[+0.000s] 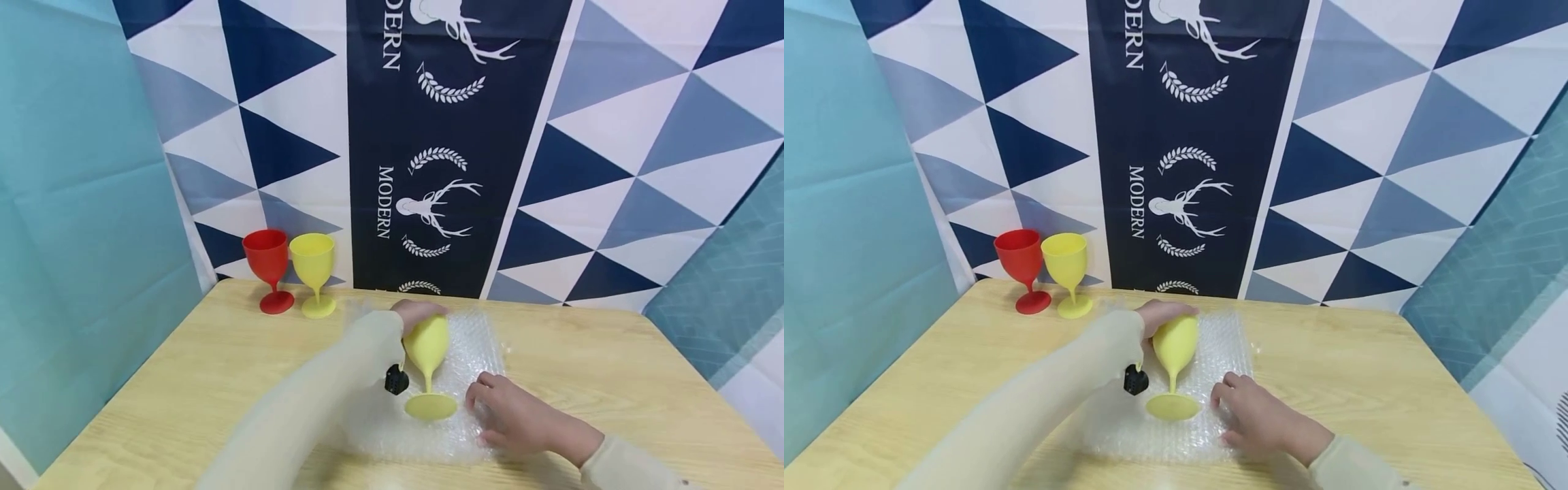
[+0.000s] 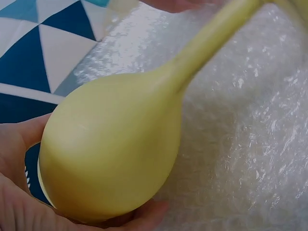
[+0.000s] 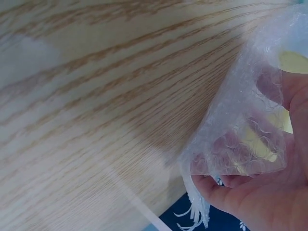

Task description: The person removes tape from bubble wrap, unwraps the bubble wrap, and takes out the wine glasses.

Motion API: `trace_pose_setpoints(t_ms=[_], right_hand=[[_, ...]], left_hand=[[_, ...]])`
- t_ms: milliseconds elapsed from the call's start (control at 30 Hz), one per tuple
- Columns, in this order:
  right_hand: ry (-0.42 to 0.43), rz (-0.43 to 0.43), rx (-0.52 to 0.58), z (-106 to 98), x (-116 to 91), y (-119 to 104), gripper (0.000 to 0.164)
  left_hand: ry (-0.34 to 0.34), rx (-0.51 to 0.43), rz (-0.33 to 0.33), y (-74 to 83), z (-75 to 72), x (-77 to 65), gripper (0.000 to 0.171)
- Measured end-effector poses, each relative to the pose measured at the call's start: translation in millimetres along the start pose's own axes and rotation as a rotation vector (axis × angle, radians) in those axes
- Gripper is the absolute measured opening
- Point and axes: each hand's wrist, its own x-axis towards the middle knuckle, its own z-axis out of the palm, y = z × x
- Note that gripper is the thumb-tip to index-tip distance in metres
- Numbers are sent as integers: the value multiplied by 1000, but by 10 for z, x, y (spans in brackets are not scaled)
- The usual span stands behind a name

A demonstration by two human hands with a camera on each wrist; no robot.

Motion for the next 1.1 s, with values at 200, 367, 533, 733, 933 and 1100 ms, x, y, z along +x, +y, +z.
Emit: trace_pose_setpoints(t_ms=[200,367,533,733,933,1100], right_hand=[[-59,29,17,24,12,-20,41],[-37,-5,3,33,30,-16,41],[-40,5,2,4,50,-3,40],[-69,36,18,-25,43,31,42],[-63,-19,37,18,104,44,43],[-61,-19,31,23,113,47,43]], left_hand=[[-94,-137,-36,-67,-130,-191,53],[-51,-137,-11,-78,-169,-237,53],[12,-127,4,-20,-188,-258,59],[44,-62,49,8,-196,-382,76],[81,-86,95,-83,-258,-510,76],[71,-128,135,-128,-283,-614,83]])
